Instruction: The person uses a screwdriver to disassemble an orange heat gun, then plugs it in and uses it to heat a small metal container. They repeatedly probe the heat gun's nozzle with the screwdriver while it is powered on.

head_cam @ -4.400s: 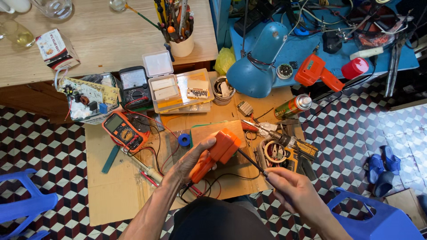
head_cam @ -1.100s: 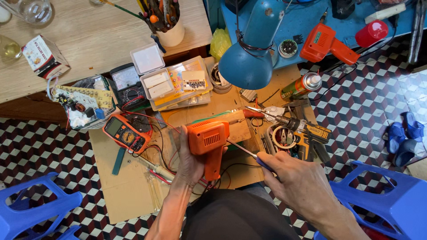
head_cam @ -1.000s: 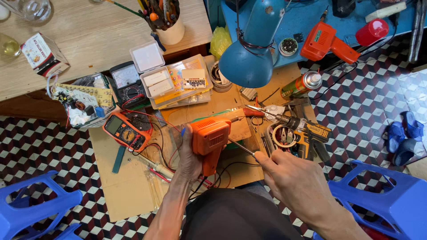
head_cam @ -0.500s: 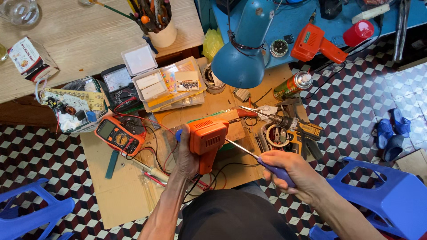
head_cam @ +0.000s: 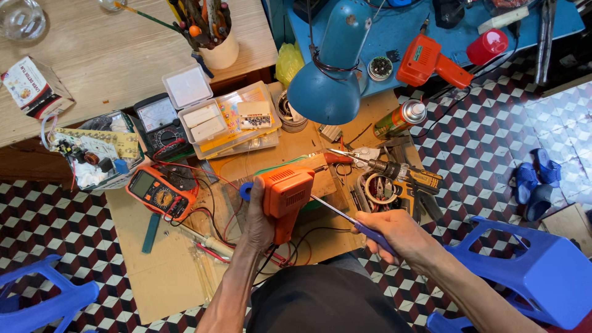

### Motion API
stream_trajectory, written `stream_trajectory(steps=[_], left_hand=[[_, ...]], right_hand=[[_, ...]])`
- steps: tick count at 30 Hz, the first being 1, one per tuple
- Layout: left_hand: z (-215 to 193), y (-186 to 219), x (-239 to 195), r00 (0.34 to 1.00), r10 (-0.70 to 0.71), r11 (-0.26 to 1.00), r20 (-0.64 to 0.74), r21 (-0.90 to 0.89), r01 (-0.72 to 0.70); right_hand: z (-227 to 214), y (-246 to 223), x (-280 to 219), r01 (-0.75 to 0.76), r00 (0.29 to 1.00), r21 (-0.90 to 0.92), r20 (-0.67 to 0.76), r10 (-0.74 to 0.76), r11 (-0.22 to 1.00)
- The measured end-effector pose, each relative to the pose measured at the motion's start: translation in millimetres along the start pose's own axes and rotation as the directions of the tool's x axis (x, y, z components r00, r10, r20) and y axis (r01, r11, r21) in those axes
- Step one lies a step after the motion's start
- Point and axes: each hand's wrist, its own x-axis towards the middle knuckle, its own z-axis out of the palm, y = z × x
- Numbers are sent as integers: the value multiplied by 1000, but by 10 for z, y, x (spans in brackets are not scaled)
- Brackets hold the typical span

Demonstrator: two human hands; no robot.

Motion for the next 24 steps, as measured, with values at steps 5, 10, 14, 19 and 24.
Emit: stream_trajectory(steps=[5,10,14,19,24], left_hand=[[126,56,-1,1000,26,999,14,-29,-26],[175,82,30,994,-103,941,27,-322,106],[173,39,93,988,-153,885,35,-441,153],[116,-72,137,988,-138,880,62,-450,151],[-19,-154,164,994,-103,901,45,-418,113]], right_hand=[[38,-321,-320,143,969,-310,-147,-196,940],[63,-495,-643,496,736,-535,-160,-658,684],[235,-578,-629,683,304,-713,78,-949,160],[367,-798,-395,413,392,-911,197,-899,-19],[330,-865,-365,629,150,-758,336,-930,-172]])
